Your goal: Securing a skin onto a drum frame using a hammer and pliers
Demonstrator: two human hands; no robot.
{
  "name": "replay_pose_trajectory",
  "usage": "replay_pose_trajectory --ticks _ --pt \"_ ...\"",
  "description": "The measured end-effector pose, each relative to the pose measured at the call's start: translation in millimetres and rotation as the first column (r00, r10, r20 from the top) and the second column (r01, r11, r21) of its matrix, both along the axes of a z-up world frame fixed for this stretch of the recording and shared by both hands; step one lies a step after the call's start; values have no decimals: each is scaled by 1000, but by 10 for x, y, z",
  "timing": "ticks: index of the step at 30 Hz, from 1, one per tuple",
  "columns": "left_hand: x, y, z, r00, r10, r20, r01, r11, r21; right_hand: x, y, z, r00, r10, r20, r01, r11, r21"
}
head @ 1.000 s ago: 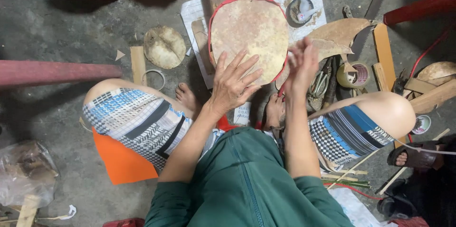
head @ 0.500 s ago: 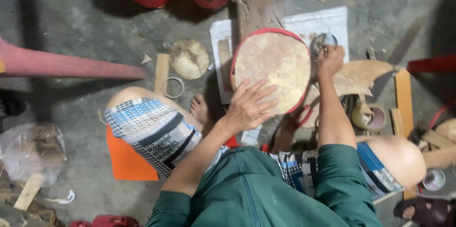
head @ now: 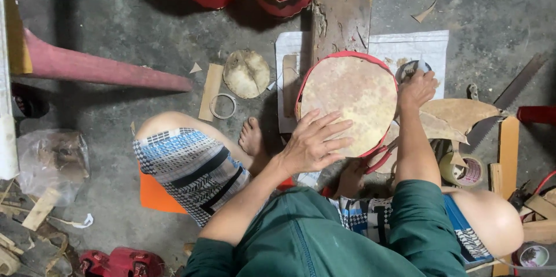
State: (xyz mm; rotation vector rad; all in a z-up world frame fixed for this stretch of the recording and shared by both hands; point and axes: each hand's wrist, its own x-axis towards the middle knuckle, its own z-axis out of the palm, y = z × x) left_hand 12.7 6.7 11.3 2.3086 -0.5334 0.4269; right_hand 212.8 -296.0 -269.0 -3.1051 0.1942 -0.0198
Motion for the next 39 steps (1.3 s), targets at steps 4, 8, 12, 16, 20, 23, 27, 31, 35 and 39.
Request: replay_pose_trajectory --ticks 4,8,12,16,20,23,27,31,35,39 --pt "-11 -11 11 1000 -5 -21 5 1000 -4 4 -31 -203 992 33 123 -26 998 -52" --pt "-15 -16 46 999 8 -34 -9 1000 -18 15 -45 -252 989 -15 149 15 1000 -3" --pt "-36 13 13 999 -8 -49 7 1000 -6 11 30 -128 984 -109 140 99 992 72" --pt "-53 39 -14 998 -24 -58 24 1000 10 17 184 175 961 -209 183 164 959 233" --pt "-40 25 -50 998 -43 -55 44 999 16 76 237 369 910 -316 268 167 873 459" --pt "-73 -9 -387 998 -54 -45 54 999 4 218 106 92 818 -379 432 78 818 570" --pt "-64 -58 -299 1000 -28 -13 27 995 -96 336 132 516 747 -633 204 8 315 949" --pt "-121 -24 -50 961 -59 -270 10 984 -178 74 193 1289 808 -578 -112 -52 -261 964" --pt "-139 -5 45 971 -48 -236 3 982 -191 -310 364 2025 840 -530 -113 -176 -463 869" --pt "-156 -18 17 981 -29 -191 -4 985 -174 -952 507 2587 875 -475 -96 -186 -513 838"
